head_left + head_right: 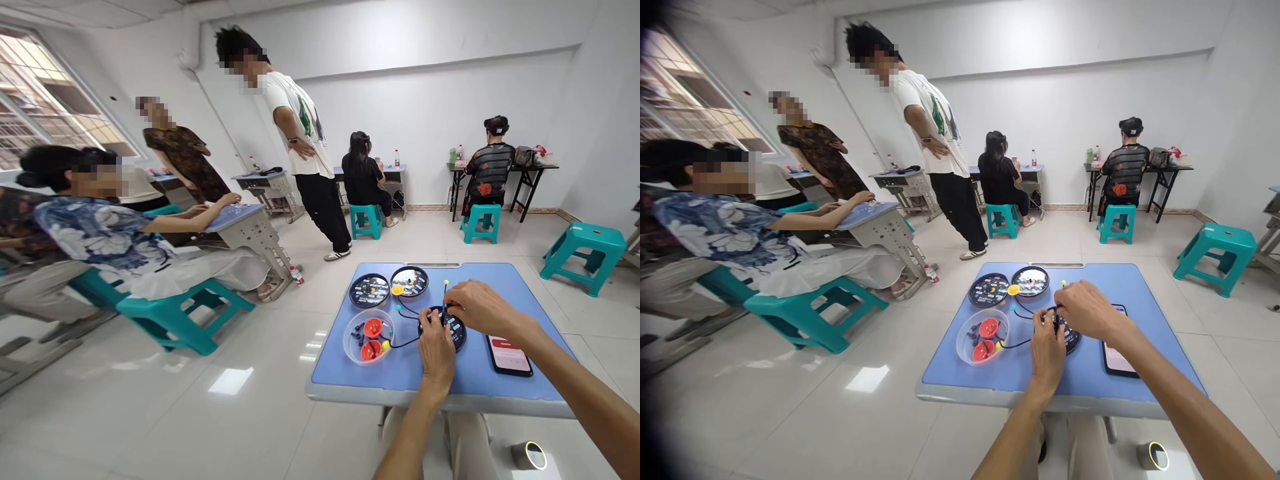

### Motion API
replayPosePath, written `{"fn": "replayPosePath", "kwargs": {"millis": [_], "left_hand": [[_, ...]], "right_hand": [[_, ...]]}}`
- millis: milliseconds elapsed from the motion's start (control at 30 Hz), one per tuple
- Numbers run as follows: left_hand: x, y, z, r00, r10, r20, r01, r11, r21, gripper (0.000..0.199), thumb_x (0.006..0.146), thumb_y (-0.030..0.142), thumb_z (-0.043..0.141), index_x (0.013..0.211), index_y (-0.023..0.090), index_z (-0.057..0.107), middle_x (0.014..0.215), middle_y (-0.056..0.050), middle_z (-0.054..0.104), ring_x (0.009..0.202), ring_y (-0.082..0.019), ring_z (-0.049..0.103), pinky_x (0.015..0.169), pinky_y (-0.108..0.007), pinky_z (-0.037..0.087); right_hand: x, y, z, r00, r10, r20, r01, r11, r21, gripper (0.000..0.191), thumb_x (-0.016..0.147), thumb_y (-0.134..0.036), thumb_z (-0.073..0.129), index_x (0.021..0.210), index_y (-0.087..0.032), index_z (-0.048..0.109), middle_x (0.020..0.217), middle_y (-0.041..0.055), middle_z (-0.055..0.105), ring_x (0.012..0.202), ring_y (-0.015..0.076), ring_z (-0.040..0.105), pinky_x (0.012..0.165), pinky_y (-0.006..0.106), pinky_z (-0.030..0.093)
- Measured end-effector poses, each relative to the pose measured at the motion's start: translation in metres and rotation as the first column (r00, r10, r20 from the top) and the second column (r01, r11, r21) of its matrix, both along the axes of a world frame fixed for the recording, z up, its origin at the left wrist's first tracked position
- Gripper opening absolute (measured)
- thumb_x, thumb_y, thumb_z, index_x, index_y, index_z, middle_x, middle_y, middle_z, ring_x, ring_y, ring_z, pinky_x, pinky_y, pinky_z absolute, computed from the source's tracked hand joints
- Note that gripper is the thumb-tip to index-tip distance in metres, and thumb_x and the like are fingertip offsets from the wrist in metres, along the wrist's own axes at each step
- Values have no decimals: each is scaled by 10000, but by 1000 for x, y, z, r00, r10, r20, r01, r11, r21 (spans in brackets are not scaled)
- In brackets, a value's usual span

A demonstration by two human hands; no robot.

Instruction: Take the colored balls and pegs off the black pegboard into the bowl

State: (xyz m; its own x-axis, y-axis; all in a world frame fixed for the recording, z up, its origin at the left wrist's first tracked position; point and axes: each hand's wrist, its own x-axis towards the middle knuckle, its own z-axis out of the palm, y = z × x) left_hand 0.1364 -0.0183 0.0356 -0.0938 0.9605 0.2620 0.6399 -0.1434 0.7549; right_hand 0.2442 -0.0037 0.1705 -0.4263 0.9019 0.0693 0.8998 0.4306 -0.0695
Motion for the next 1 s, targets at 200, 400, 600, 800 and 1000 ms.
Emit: {"fn": "replayPosePath", "kwargs": {"millis": [200,400,600,800,1000], "left_hand": [[-20,-37,32,767,-152,623,105,988,112,297,940,405,450,1080,175,576,891,-67,653,666,-134,611,563,-259,504],[-51,-56,56,562,-106,820,249,968,-46,331,774,477,680,824,164,586,598,43,546,475,-83,488,399,-209,418],[-87,-63,65,628,26,777,79,992,-98,354,788,450,646,943,134,680,538,52,554,438,-84,518,467,-227,470],[-98,-68,64,680,42,732,34,995,-89,370,780,483,636,902,138,691,531,48,550,422,-92,522,470,-237,476],[-103,-74,68,870,-119,478,147,989,-21,260,797,417,634,879,174,676,702,-2,607,534,-106,546,482,-233,467]], "right_hand": [[-5,-33,6,987,93,-130,-108,988,-109,194,833,-62,476,751,-182,605,789,53,668,716,157,573,570,247,300],[-31,-51,1,970,205,-130,-218,971,-98,209,819,-18,466,890,-165,597,766,54,663,753,187,591,700,285,411],[-5,-60,6,840,214,-499,-224,974,41,465,825,-253,660,1273,-250,537,1232,97,614,1096,245,567,924,394,472],[-10,-67,-35,514,-19,-858,-136,985,-103,287,887,-412,597,1080,-203,629,808,28,656,684,148,588,615,260,513],[-32,-73,-53,440,-46,-897,-73,994,-86,273,925,-432,533,898,-183,643,673,-3,554,573,109,477,529,221,426]]}}
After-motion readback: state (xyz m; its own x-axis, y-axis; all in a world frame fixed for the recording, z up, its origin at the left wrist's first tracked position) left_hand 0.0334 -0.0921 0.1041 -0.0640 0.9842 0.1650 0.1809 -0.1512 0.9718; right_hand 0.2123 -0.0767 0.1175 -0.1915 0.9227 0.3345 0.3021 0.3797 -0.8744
